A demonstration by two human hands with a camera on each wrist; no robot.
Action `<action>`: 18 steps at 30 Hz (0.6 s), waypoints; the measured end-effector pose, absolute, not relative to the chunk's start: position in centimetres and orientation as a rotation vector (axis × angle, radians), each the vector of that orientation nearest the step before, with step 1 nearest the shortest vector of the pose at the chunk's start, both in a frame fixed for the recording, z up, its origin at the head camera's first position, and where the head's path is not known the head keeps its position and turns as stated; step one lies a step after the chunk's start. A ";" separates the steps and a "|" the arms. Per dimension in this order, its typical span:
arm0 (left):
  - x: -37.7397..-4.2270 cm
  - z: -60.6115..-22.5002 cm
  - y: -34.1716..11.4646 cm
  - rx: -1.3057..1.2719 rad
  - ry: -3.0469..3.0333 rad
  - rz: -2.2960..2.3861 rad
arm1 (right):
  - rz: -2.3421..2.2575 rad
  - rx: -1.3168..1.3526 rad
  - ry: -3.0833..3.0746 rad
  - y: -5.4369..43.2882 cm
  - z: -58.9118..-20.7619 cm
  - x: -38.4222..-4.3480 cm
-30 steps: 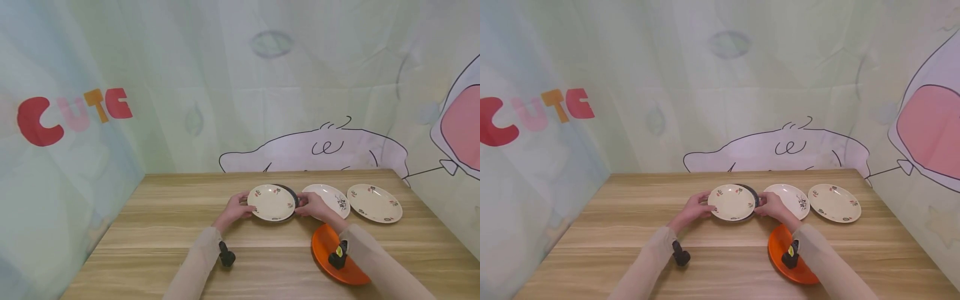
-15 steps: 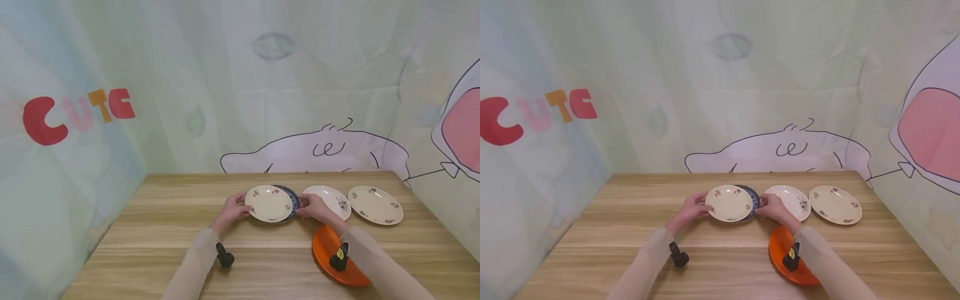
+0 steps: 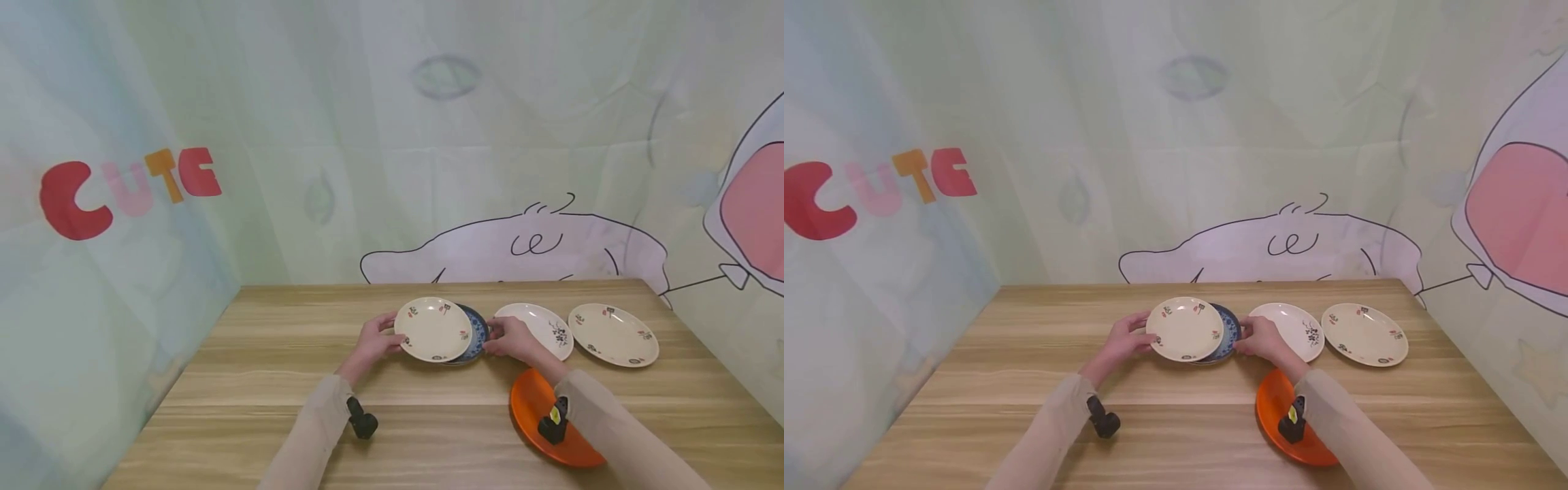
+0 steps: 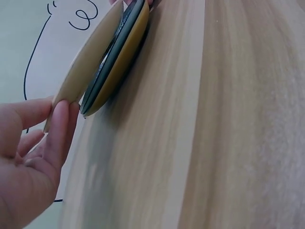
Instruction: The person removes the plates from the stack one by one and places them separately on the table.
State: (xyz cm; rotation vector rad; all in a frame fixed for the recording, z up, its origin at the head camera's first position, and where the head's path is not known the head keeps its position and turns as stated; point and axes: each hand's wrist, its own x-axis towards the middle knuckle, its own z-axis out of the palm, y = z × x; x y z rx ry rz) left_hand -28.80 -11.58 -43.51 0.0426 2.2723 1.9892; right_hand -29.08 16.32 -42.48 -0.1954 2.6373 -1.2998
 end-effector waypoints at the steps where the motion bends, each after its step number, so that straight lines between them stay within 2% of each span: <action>1: -28.8 -43.5 -11.7 0.045 2.266 1.993 | -1.297 -0.194 2.636 16.3 -42.5 -29.1; 18: -29.0 -42.7 -14.5 0.046 2.275 2.078 | -1.316 -0.158 2.607 16.1 -42.6 -29.2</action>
